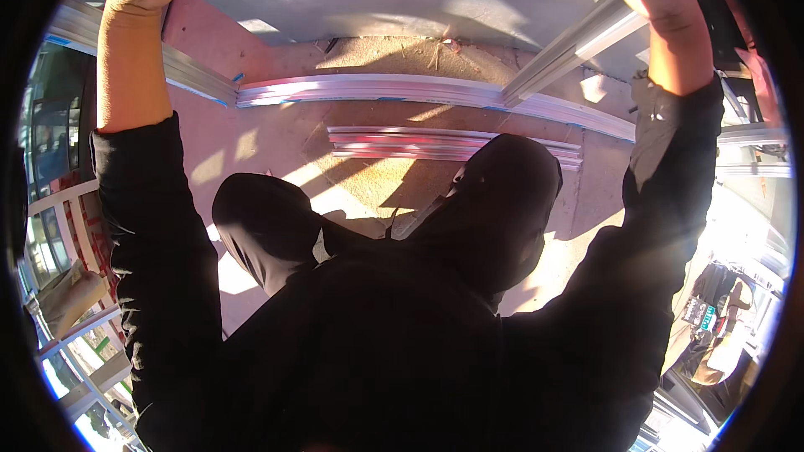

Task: The person uses a miter saw to cut long aluminum profiles into shorter pieces, then carries them outside and stacks them on a metal rack. The person handles the profiles by hand and operates the saw with both hands.

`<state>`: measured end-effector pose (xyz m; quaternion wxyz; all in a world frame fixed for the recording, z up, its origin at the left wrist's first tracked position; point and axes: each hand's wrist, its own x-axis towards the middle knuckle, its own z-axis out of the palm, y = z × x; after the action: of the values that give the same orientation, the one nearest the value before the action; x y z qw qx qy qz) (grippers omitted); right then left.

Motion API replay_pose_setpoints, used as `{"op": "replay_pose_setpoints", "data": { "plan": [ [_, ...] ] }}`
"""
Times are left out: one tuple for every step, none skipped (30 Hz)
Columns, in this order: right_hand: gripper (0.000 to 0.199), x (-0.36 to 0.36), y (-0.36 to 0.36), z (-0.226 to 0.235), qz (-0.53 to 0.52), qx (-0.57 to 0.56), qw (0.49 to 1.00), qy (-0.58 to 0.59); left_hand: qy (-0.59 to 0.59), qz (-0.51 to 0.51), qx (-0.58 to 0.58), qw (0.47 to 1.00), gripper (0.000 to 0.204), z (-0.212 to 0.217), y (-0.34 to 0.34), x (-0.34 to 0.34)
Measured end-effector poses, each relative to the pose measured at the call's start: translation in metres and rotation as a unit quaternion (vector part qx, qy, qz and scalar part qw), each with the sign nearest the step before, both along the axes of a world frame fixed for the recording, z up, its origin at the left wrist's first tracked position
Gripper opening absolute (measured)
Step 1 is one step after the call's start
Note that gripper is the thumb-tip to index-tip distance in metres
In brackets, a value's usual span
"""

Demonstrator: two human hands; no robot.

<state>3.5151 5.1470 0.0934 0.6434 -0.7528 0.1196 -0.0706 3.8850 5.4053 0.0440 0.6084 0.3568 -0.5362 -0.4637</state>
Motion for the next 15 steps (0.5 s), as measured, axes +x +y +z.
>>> {"op": "replay_pose_setpoints", "data": {
  "plan": [
    [0.026,-0.018,0.020,-0.064,0.085,-0.127,0.981,0.119,-0.026,-0.045,0.056,0.997,0.029,-0.038,0.014,-0.005],
    [0.025,-0.030,0.037,-0.132,0.091,-0.021,0.969,0.229,-0.083,-0.058,0.126,0.987,0.029,-0.077,0.018,-0.012],
    [0.021,-0.040,0.048,-0.196,0.105,-0.109,0.951,0.268,-0.096,-0.041,0.210,0.972,0.029,-0.124,0.022,-0.025],
    [0.019,-0.057,0.056,-0.253,0.080,-0.213,0.932,0.284,-0.111,-0.022,0.292,0.950,0.029,-0.169,0.025,-0.039],
    [0.017,-0.079,0.064,-0.303,0.070,-0.281,0.898,0.331,-0.119,0.001,0.379,0.918,0.029,-0.214,0.036,-0.058],
    [0.018,-0.101,0.066,-0.345,0.112,-0.342,0.844,0.399,-0.130,0.034,0.454,0.881,0.029,-0.255,0.047,-0.079],
    [0.018,-0.123,0.073,-0.382,0.079,-0.341,0.862,0.367,-0.166,0.033,0.484,0.859,0.030,-0.290,0.059,-0.100],
    [0.019,-0.143,0.078,-0.411,0.040,-0.342,0.870,0.354,-0.203,0.044,0.523,0.826,0.030,-0.321,0.071,-0.119],
    [0.019,-0.159,0.081,-0.436,0.049,-0.373,0.873,0.310,-0.268,0.037,0.502,0.822,0.030,-0.347,0.082,-0.139],
    [0.021,-0.171,0.083,-0.457,0.059,-0.400,0.855,0.324,-0.336,0.036,0.506,0.794,0.029,-0.368,0.093,-0.160],
    [0.017,-0.179,0.085,-0.473,0.022,-0.424,0.863,0.275,-0.355,0.065,0.469,0.807,0.027,-0.385,0.103,-0.180],
    [0.015,-0.182,0.083,-0.483,-0.002,-0.422,0.871,0.251,-0.378,0.094,0.450,0.804,0.025,-0.397,0.107,-0.200],
    [0.015,-0.185,0.083,-0.488,0.008,-0.420,0.880,0.220,-0.388,0.088,0.439,0.806,0.023,-0.407,0.105,-0.216],
    [0.015,-0.184,0.084,-0.490,0.018,-0.407,0.877,0.256,-0.400,0.086,0.434,0.802,0.022,-0.413,0.100,-0.226],
    [0.015,-0.182,0.087,-0.489,0.011,-0.404,0.895,0.191,-0.441,0.134,0.346,0.817,0.023,-0.417,0.094,-0.236]
  ]
}}
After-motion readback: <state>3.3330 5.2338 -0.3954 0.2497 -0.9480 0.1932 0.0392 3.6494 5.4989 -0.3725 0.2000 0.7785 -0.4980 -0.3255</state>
